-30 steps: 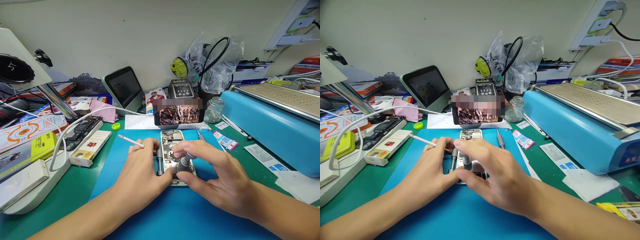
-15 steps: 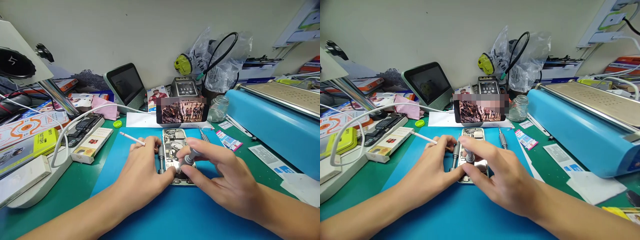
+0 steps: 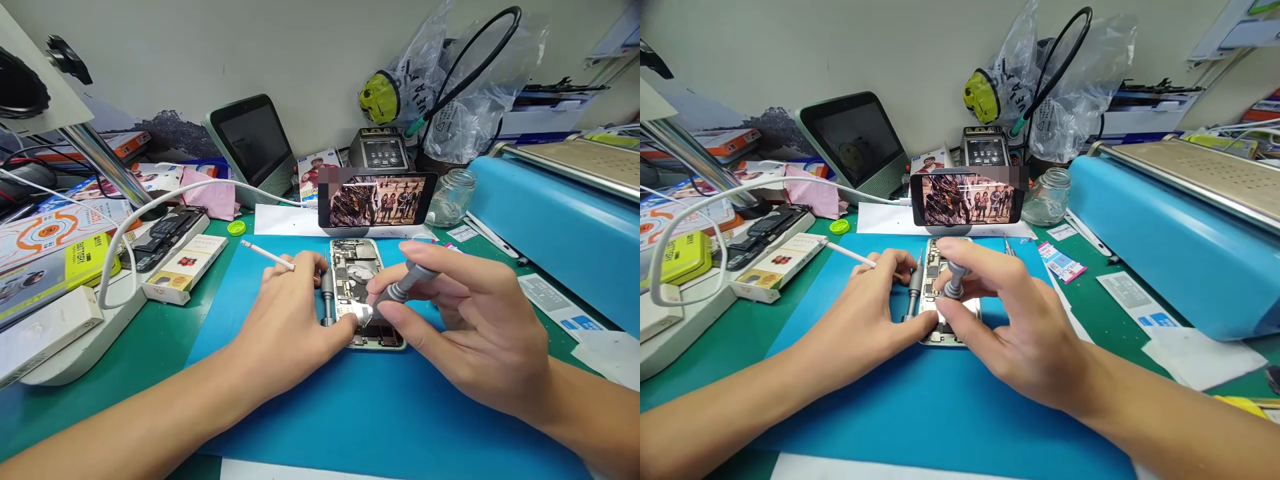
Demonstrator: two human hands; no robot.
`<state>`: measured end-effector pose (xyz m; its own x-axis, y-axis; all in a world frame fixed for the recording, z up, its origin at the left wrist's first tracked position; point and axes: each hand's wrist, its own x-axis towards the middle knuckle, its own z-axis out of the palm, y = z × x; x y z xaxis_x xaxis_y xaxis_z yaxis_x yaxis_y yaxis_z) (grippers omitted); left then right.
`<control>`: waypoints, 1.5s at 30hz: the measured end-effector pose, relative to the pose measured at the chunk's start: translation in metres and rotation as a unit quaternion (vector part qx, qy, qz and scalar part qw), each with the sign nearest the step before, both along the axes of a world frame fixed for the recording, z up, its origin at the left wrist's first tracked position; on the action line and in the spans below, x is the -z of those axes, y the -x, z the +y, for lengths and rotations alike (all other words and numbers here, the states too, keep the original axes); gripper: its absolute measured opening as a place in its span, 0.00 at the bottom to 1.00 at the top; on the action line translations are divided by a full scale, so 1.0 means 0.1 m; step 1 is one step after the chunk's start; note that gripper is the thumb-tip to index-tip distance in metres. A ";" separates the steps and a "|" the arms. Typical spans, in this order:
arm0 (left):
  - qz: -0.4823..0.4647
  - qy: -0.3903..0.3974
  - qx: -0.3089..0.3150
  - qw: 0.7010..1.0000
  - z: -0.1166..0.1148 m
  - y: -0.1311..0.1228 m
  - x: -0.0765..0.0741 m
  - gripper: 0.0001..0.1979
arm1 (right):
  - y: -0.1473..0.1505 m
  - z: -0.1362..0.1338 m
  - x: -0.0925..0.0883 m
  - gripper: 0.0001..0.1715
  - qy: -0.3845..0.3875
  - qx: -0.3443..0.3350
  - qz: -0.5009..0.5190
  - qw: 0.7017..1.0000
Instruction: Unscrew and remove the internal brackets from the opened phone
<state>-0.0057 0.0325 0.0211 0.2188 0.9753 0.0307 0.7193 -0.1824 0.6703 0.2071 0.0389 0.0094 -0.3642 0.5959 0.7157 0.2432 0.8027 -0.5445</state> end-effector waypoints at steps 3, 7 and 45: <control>0.003 0.010 -0.003 1.000 0.00 0.00 0.00 0.20 | -0.03 -0.01 -0.04 0.45 -0.008 0.003 0.004 1.000; 0.013 0.000 0.001 1.000 0.02 -0.01 0.00 0.19 | -0.08 -0.02 -0.11 0.43 -0.006 0.009 0.007 1.000; -0.001 0.044 -0.015 0.999 0.00 -0.03 0.04 0.20 | -0.19 -0.08 -0.03 0.42 -0.020 0.021 -0.040 0.999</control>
<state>-0.0031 0.0322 0.0170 0.1885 0.9806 -0.0545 0.7227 -0.1010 0.6837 0.2259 0.0311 0.0129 -0.3966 0.5832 0.7089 0.3178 0.8117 -0.4900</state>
